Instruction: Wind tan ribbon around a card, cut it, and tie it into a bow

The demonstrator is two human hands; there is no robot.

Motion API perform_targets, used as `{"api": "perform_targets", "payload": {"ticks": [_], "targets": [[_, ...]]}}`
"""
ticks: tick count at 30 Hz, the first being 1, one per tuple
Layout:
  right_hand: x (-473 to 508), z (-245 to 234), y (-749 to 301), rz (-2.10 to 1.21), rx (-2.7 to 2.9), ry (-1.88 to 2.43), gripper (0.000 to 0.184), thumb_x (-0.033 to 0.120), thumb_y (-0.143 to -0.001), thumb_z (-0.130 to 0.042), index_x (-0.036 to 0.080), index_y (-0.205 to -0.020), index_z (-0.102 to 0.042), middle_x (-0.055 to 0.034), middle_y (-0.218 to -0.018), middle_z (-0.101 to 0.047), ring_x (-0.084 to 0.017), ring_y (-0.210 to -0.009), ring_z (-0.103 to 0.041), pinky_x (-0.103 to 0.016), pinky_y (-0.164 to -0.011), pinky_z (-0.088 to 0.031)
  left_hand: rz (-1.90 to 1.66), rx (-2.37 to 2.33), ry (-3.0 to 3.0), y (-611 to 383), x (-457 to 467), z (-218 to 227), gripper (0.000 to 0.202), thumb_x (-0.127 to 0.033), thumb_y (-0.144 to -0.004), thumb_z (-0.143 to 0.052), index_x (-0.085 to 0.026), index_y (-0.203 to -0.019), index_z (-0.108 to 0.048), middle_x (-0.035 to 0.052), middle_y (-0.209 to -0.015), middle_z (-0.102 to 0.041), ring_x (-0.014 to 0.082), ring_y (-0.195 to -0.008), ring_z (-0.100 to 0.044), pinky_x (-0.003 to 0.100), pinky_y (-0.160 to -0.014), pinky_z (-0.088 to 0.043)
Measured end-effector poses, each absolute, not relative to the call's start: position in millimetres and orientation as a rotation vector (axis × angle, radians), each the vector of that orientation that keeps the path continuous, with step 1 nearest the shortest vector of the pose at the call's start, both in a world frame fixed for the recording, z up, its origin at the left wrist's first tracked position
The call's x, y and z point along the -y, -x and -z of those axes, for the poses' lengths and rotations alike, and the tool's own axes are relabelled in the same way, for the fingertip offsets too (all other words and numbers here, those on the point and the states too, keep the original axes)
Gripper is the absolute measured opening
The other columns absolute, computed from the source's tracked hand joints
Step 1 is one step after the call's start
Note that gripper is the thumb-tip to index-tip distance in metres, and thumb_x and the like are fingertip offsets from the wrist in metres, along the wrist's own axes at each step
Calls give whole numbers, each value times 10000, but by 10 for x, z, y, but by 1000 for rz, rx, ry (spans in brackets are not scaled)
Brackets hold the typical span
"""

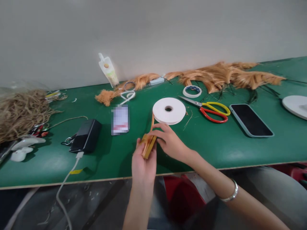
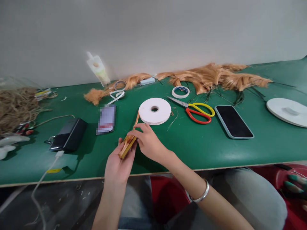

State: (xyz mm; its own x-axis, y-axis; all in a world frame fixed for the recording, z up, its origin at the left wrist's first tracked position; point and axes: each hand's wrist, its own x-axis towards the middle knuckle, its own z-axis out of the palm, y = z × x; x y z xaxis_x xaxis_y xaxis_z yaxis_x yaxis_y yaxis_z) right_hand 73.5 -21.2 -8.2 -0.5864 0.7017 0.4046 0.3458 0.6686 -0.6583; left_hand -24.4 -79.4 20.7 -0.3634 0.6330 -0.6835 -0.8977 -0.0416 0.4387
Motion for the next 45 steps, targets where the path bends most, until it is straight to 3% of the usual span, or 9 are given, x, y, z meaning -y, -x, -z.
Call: {"api": "perform_targets", "payload": {"ticks": [7, 12, 16, 20, 25, 31, 37, 41, 45], "targets": [[303, 130, -665, -144, 2381, 517, 288, 81, -870, -418, 164, -1013, -653, -76, -1049, -662, -215, -1065, -498, -444, -976, -388, -1698, -956, 399, 269, 806, -264, 188, -28, -874, -368, -165, -898, -494, 21, -758, -602, 78, -655, -633, 165, -612, -528], [336, 133, -642, 41, 2311, 458, 233, 109, -893, -431, 166, -876, -656, -44, -889, -687, -171, -917, -531, -349, -899, -404, -1696, -1040, 349, 237, 815, -290, 164, -64, -875, -390, -156, -850, -524, 36, -804, -614, 81, -693, -627, 154, -607, -501], [336, 80, -682, 49, 2214, 536, 249, 58, -862, -428, 164, -889, -652, -42, -885, -675, -158, -811, -497, -301, -756, -415, -1817, -1155, 40, 235, 941, -244, 100, -189, -857, -512, -207, -934, -573, 26, -1020, -595, 110, -915, -596, 177, -717, -482], [335, 7, -730, 62, 2192, 605, 285, 23, -829, -418, 164, -909, -654, -55, -861, -642, -158, -755, -455, -300, -706, -387, -1859, -1590, -661, 345, 1121, -241, 500, 16, -579, -737, -254, -989, -643, -2, -1126, -571, 144, -1196, -421, 155, -958, -339], [346, -39, -738, 27, 2305, 634, 299, 19, -836, -392, 166, -893, -647, -63, -859, -610, -166, -768, -429, -307, -726, -365, -1564, -1732, -844, 509, 1181, -254, 303, 52, -575, -716, -211, -726, -717, 53, -853, -646, 183, -1070, -483, 165, -911, -369], [339, -53, -739, -131, 2374, 656, 283, 39, -849, -405, 168, -920, -647, -76, -871, -589, -175, -796, -441, -320, -737, -380, -1603, -1707, -829, 553, 1145, -150, 256, 28, -619, -695, -217, -684, -728, 49, -792, -666, 155, -878, -538, 139, -818, -402], [237, -66, -796, -499, 2090, 820, 368, 45, -832, -405, 186, -1128, -572, -91, -967, -587, -192, -894, -518, -355, -790, -459, -1656, -1789, -810, 629, 1108, -80, 112, -80, -601, -742, -178, -599, -688, -5, -602, -623, 120, -612, -532, 168, -619, -427], [114, -35, -860, -661, 1977, 1018, 381, 16, -772, -426, 171, -1085, -578, -83, -948, -581, -171, -825, -563, -333, -749, -486, -1731, -1532, -542, 687, 1066, -49, 89, -158, -630, -730, -138, -702, -681, -4, -685, -662, 112, -669, -589, 179, -634, -456], [9, -11, -849, -759, 2090, 973, 376, 18, -762, -438, 157, -1075, -593, -98, -1001, -565, -140, -733, -564, -317, -692, -500, -1721, -1245, -132, 734, 1010, -108, 59, -78, -723, -625, -121, -746, -659, 33, -788, -678, 95, -723, -614, 166, -643, -473]]}}
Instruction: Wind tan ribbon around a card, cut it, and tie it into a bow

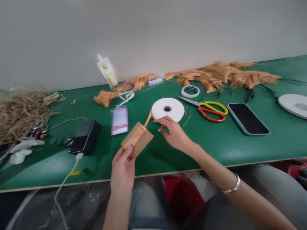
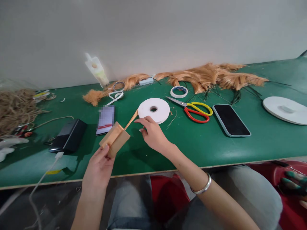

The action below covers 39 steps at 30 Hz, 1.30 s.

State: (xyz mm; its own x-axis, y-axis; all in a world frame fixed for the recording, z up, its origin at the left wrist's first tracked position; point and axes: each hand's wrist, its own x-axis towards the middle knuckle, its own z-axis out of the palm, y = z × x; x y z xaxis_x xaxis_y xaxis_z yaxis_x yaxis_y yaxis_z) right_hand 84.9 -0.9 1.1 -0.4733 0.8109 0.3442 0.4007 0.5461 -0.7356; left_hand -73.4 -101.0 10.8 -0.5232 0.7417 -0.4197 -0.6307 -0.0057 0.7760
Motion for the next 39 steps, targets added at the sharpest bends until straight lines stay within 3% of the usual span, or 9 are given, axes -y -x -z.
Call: {"api": "perform_targets", "payload": {"ticks": [7, 11, 14, 17, 22, 29, 33, 37, 39], "targets": [[-128, -88, -602, -752, 2315, 718, 498, -14, -749, -433, 127, -1221, -506, -157, -1234, -495, -203, -1063, -543, -348, -833, -503, -1514, -991, 431, 783, 978, -289, 227, -105, -901, -395, -97, -780, -587, 1, -578, -513, 49, -491, -480, 133, -454, -425], [-15, -205, -498, -288, 2381, 635, 627, -14, -770, -434, 190, -1360, -370, -152, -1355, -416, -256, -1187, -446, -434, -936, -433, -1446, -928, 540, 760, 974, -352, 224, -151, -922, -386, -99, -822, -579, -6, -590, -515, 42, -499, -495, 125, -454, -434], [103, -255, -469, 135, 2449, 473, 479, 26, -840, -407, 256, -1250, -497, -103, -1348, -453, -245, -1172, -444, -482, -975, -374, -1460, -944, 542, 732, 963, -370, 255, -149, -931, -362, -119, -798, -577, -11, -580, -530, 44, -484, -499, 127, -437, -422], [170, -240, -443, 367, 2465, 322, 278, 110, -903, -387, 225, -1027, -608, -64, -1236, -562, -195, -1150, -466, -470, -1036, -328, -1450, -951, 544, 701, 973, -389, 283, -145, -936, -345, -127, -760, -566, -12, -581, -541, 45, -478, -505, 127, -434, -426], [188, -153, -383, 588, 2414, 213, 276, 99, -913, -366, 199, -890, -622, -46, -1106, -635, -163, -1101, -507, -425, -1030, -378, -1453, -1025, 544, 662, 1019, -423, 280, -132, -934, -344, -131, -771, -571, -26, -565, -520, 47, -488, -525, 131, -462, -458], [150, -52, -377, 552, 2379, 156, 269, 103, -911, -390, 199, -827, -628, -3, -879, -672, -145, -985, -563, -412, -1040, -380, -1492, -1010, 428, 616, 1039, -366, 216, -99, -918, -371, -128, -840, -570, -26, -619, -569, 32, -490, -534, 121, -471, -448], [93, -50, -393, 401, 2275, 286, 253, 107, -903, -414, 183, -784, -624, 2, -823, -676, -153, -953, -538, -442, -1041, -327, -1544, -1256, -38, 631, 1141, -206, 121, -227, -871, -489, -152, -943, -551, 21, -785, -608, 76, -563, -561, 182, -494, -456], [38, -110, -407, 160, 2298, 355, 256, 46, -852, -440, 196, -780, -635, 24, -798, -681, -173, -945, -504, -459, -1047, -251, -1601, -1847, -928, 755, 1206, -18, 580, -254, -636, -747, -234, -1151, -483, 81, -1129, -564, 162, -849, -584, 266, -684, -486], [29, -153, -407, 79, 2363, 360, 247, 35, -827, -465, 199, -784, -644, 21, -802, -682, -187, -961, -488, -468, -1046, -225, -1518, -2076, -1395, 820, 1175, 31, 451, -254, -669, -719, -220, -1090, -560, 101, -1128, -591, 210, -965, -566, 317, -799, -459]]}}
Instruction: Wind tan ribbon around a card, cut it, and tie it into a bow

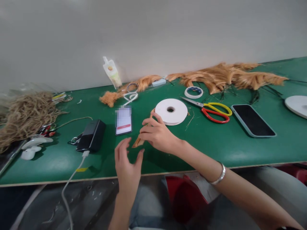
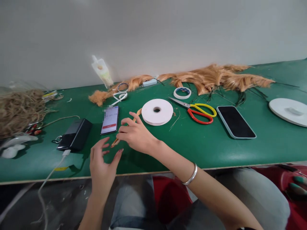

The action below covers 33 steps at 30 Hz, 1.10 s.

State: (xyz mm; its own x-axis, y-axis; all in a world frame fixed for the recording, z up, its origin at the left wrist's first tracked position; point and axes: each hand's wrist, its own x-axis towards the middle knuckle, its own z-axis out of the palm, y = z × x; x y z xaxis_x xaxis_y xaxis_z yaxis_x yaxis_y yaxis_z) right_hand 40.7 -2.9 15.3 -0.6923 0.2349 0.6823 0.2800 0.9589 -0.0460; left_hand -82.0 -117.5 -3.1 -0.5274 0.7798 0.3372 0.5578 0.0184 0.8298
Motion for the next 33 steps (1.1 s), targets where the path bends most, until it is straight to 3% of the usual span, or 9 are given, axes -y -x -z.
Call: {"api": "perform_targets", "payload": {"ticks": [2, 4, 9, 13, 16, 20, 26, 28, 33], "targets": [[29, -197, -398, 11, 2447, 372, 231, 39, -816, -485, 196, -763, -646, 10, -787, -677, -199, -973, -477, -476, -1047, -203, -1450, -2158, -1722, 861, 1117, 52, 225, -251, -745, -649, -203, -964, -633, 97, -979, -666, 215, -920, -592, 316, -815, -441], [32, -235, -382, -51, 2531, 396, 210, 48, -812, -501, 186, -741, -643, -5, -765, -668, -206, -970, -472, -471, -1044, -202, -1433, -2195, -1854, 878, 1063, 61, 112, -242, -781, -611, -196, -870, -662, 78, -829, -700, 192, -784, -621, 275, -739, -443], [9, -296, -370, -232, 2587, 425, 140, 84, -801, -529, 148, -829, -651, -59, -847, -668, -222, -962, -474, -421, -979, -304, -1435, -2282, -1648, 915, 1023, 108, 125, -296, -762, -631, -189, -779, -694, 46, -704, -699, 152, -623, -598, 222, -604, -410], [-57, -303, -461, -449, 2311, 592, 462, 11, -710, -525, 133, -1155, -532, -118, -1153, -584, -242, -1065, -455, -409, -910, -379, -1637, -2098, -1157, 972, 996, 129, 202, -357, -687, -690, -156, -689, -676, 8, -609, -646, 131, -576, -559, 219, -587, -424], [-137, -242, -506, -675, 2148, 861, 553, -27, -669, -495, 106, -1205, -461, -139, -1155, -566, -208, -921, -524, -377, -801, -439, -1838, -1854, -822, 973, 949, 88, 230, -325, -632, -730, -133, -752, -688, 0, -659, -663, 121, -598, -566, 217, -576, -445], [-257, -95, -418, -1061, 2166, 896, 481, 26, -706, -525, 137, -1171, -480, -131, -1198, -548, -89, -635, -529, -321, -692, -474, -1914, -1728, -588, 925, 904, 9, 284, -277, -576, -761, -106, -792, -693, 9, -700, -676, 106, -595, -573, 212, -554, -449], [-304, -7, -268, -1667, 1545, 737, 320, -6, -667, -533, 174, -927, -582, -31, -981, -602, -97, -801, -583, -270, -752, -502, -1954, -1592, -403, 862, 896, -17, 252, -232, -534, -780, -105, -730, -687, -4, -664, -649, 76, -559, -550, 196, -526, -413], [-281, -19, -273, -1843, 1298, 688, 259, 34, -672, -566, 179, -883, -599, -10, -936, -593, -85, -769, -585, -256, -720, -514, -1947, -1517, -330, 830, 901, -18, 236, -211, -536, -780, -109, -728, -687, 3, -700, -658, 72, -573, -559, 190, -531, -418], [-260, -25, -286, -1861, 1035, 667, 140, 97, -618, -670, 167, -730, -623, 26, -779, -597, -71, -681, -586, -255, -724, -523, -1857, -1331, -76, 710, 900, -70, 62, -114, -692, -689, -108, -753, -680, 30, -769, -680, 59, -610, -595, 155, -564, -469]]}}
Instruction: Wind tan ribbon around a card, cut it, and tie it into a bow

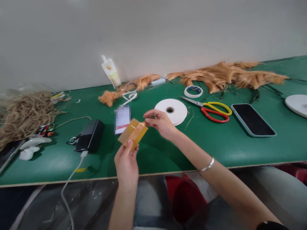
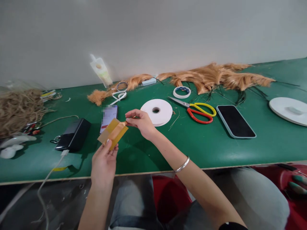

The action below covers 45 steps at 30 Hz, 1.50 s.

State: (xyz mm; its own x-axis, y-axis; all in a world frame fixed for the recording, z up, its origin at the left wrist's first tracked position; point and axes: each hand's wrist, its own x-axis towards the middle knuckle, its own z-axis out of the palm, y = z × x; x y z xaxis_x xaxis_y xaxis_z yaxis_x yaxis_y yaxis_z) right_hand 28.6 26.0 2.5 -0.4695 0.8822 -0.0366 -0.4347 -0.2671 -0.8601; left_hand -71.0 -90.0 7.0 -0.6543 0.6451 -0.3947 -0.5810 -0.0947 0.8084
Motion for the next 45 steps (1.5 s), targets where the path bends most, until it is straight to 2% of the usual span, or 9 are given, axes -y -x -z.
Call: {"api": "perform_targets", "payload": {"ticks": [5, 11, 18, 21, 28, 33, 36, 40, 45], "targets": [[-273, -30, -298, -1849, 953, 665, 152, 64, -568, -668, 160, -675, -621, 39, -713, -608, -70, -676, -597, -234, -728, -518, -1682, -1178, 260, 602, 858, -194, 159, -30, -835, -508, -98, -793, -646, 34, -745, -671, 43, -589, -598, 116, -545, -503], [-280, -81, -388, -1717, 1102, 732, 147, 61, -617, -597, 163, -722, -602, 15, -738, -633, -99, -741, -619, -271, -779, -505, -1487, -947, 418, 532, 792, -291, 179, -100, -893, -445, -94, -852, -619, 16, -649, -608, 46, -551, -583, 100, -498, -510], [-267, -107, -403, -959, 1719, 979, 145, 59, -718, -529, 140, -776, -635, -40, -771, -624, -123, -693, -569, -262, -637, -472, -1597, -1025, 438, 406, 760, -307, 135, -62, -864, -487, -94, -856, -618, 19, -695, -630, 51, -585, -603, 109, -534, -521], [-247, -112, -395, -794, 1824, 1031, 150, 60, -747, -514, 125, -753, -649, -65, -783, -644, -130, -672, -567, -268, -631, -460, -1664, -1086, 425, 370, 768, -305, 115, -60, -851, -512, -97, -846, -621, 15, -745, -649, 47, -612, -611, 111, -567, -524], [-245, -30, -369, -1091, 1726, 994, 106, 83, -730, -531, 140, -736, -621, -25, -691, -654, -125, -647, -599, -261, -637, -476, -1704, -1051, 392, 349, 772, -260, 103, -92, -854, -523, -109, -838, -623, 11, -772, -649, 44, -648, -609, 110, -589, -514], [-234, -27, -397, -1537, 1451, 844, 162, 52, -683, -509, 150, -740, -625, -12, -745, -683, -118, -723, -645, -299, -787, -517, -1694, -988, 376, 333, 756, -258, 102, -107, -858, -523, -105, -874, -623, 19, -807, -656, 46, -675, -617, 111, -612, -514], [-197, -76, -432, -1776, 1275, 757, 187, 116, -743, -488, 153, -831, -649, -29, -801, -700, -124, -779, -661, -302, -834, -514, -1705, -956, 375, 310, 683, -261, 113, -112, -867, -512, -119, -860, -625, 9, -789, -656, 37, -658, -613, 106, -614, -507], [-137, -120, -445, -1664, 1398, 811, 177, 289, -770, -581, 145, -845, -650, -55, -849, -701, -153, -812, -652, -302, -791, -519, -1708, -949, 398, 227, 516, -237, 185, -96, -878, -488, -129, -746, -613, -8, -709, -645, 25, -610, -599, 104, -625, -493], [-78, -152, -446, -1307, 1588, 1132, 79, 182, -723, -613, 163, -667, -561, -18, -637, -655, -130, -553, -594, -264, -544, -488, -1671, -897, 359, 89, 361, -176, 285, -109, -908, -433, -127, -673, -594, -1, -662, -636, 22, -617, -600, 100, -645, -477]]}}
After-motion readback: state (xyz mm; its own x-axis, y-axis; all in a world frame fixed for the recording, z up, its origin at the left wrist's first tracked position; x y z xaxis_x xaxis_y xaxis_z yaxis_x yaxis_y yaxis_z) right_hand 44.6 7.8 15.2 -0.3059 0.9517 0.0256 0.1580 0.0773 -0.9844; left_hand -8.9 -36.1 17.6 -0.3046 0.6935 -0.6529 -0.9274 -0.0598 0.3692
